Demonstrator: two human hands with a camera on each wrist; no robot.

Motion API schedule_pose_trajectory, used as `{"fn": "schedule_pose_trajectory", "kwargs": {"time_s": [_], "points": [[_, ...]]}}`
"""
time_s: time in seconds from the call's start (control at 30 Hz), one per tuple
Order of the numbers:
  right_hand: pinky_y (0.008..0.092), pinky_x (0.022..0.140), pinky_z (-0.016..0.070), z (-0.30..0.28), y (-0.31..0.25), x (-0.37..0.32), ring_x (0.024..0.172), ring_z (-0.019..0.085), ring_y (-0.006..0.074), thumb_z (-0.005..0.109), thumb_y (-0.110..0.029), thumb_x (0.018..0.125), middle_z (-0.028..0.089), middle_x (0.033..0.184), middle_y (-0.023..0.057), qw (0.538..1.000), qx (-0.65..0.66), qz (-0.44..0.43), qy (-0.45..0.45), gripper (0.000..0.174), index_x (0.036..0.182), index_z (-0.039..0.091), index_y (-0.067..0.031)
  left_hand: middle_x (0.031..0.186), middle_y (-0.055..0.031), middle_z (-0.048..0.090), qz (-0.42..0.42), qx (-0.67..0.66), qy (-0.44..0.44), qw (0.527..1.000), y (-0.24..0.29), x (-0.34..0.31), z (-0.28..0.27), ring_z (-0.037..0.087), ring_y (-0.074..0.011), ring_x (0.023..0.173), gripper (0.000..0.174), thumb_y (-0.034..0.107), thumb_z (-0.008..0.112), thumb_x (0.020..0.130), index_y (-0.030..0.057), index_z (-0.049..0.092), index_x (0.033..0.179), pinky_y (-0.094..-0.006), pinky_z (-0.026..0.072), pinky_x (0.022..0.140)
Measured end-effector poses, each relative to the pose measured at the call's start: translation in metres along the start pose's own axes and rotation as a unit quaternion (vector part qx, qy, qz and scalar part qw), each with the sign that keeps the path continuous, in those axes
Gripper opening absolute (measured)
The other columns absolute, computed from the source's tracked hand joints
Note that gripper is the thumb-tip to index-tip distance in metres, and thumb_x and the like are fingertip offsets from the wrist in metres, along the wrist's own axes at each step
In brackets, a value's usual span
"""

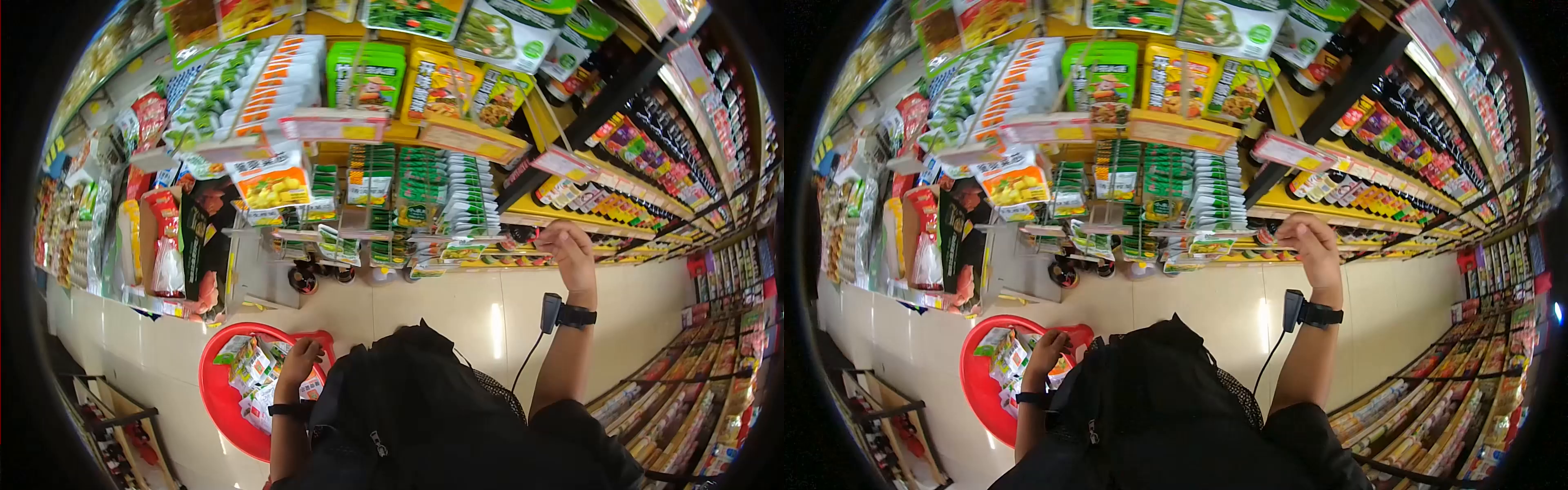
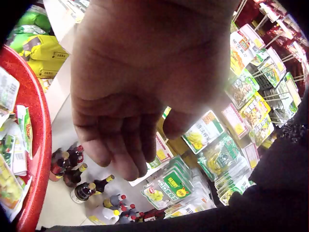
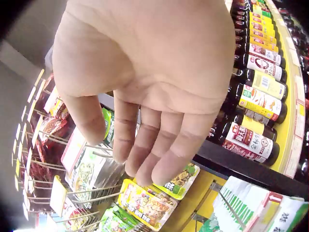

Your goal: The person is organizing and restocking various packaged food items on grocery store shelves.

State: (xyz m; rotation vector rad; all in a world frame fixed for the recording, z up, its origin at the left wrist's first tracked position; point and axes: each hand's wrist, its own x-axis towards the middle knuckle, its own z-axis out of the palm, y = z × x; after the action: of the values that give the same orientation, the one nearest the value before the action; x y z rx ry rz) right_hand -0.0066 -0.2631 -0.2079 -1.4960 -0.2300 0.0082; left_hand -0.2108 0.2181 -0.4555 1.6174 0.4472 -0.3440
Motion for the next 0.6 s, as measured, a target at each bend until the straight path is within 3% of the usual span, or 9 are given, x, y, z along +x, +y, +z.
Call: {"fn": "schedule_pose_trajectory", "kwargs": {"time_s": [0.1,0.2,0.3,0.33,0.43,0.47,0.6], "points": [[0.0288,0.078,0.0525,-0.013,0.031,0.006,0.089,0.064,0.0156,0.056,-0.022,0.094,0.066,0.095,0.0072,0.987,-0.122,0.102,-0.036,0.023,0.104,0.063,-0.0017,0.083,-0.0101,0.063,-0.008,0.030,-0.010,0.999,0.027,0.004,0.014,0.060,-0.0166,0.073,0.027,0.021,0.049,0.094,-0.0040,0.058,0.093,-0.0295,0.0492,0.067],[0.0313,0.078,0.0533,-0.030,0.095,0.019,0.090,0.064,0.0181,0.055,-0.029,0.096,0.063,0.104,0.0094,0.975,-0.174,0.135,0.003,0.032,0.105,0.060,0.0016,0.080,-0.0100,0.063,-0.007,0.044,-0.017,0.999,0.040,0.008,0.031,0.061,-0.0167,0.072,0.027,0.021,0.049,0.094,-0.0040,0.058,0.092,-0.0300,0.0491,0.068],[0.0308,0.077,0.0530,-0.033,0.128,0.025,0.095,0.064,0.0191,0.055,-0.030,0.095,0.062,0.111,0.0088,0.972,-0.011,0.225,0.061,0.034,0.108,0.061,0.0018,0.080,-0.0107,0.064,-0.027,0.049,-0.016,0.998,0.038,0.007,0.047,0.061,-0.0171,0.071,0.027,0.021,0.049,0.094,-0.0036,0.059,0.092,-0.0305,0.0492,0.068],[0.0303,0.083,0.0507,-0.036,0.138,0.029,0.096,0.063,0.0163,0.049,-0.032,0.097,0.064,0.108,0.0061,0.973,-0.054,0.221,0.034,0.036,0.117,0.060,-0.0037,0.082,-0.0115,0.065,-0.044,0.088,-0.016,0.995,0.037,0.005,0.051,0.062,-0.0176,0.073,0.027,0.022,0.049,0.094,-0.0030,0.060,0.094,-0.0308,0.0495,0.068],[0.0327,0.085,0.0510,-0.045,0.159,0.037,0.101,0.061,0.0188,0.048,-0.033,0.097,0.062,0.114,0.0078,0.962,0.065,0.267,-0.009,0.040,0.119,0.058,-0.0017,0.082,-0.0120,0.065,-0.089,0.105,-0.001,0.990,0.046,-0.010,0.071,0.063,-0.0185,0.074,0.027,0.022,0.050,0.094,-0.0028,0.061,0.095,-0.0310,0.0499,0.069],[0.0362,0.091,0.0487,-0.050,0.162,0.039,0.111,0.058,0.0218,0.047,-0.036,0.097,0.060,0.119,0.0100,0.954,0.118,0.268,-0.054,0.045,0.121,0.056,0.0004,0.082,-0.0124,0.065,-0.075,0.112,-0.005,0.991,0.034,-0.011,0.073,0.063,-0.0194,0.075,0.028,0.023,0.051,0.093,-0.0034,0.061,0.094,-0.0313,0.0497,0.069],[0.0404,0.101,0.0419,-0.051,0.183,0.053,0.121,0.051,0.0253,0.047,-0.040,0.097,0.056,0.127,0.0154,0.909,0.275,0.292,-0.110,0.053,0.128,0.049,0.0026,0.083,-0.0131,0.064,-0.123,0.245,0.003,0.962,0.086,-0.029,0.105,0.062,-0.0214,0.079,0.029,0.026,0.052,0.092,-0.0024,0.060,0.095,-0.0346,0.0478,0.071]]}}
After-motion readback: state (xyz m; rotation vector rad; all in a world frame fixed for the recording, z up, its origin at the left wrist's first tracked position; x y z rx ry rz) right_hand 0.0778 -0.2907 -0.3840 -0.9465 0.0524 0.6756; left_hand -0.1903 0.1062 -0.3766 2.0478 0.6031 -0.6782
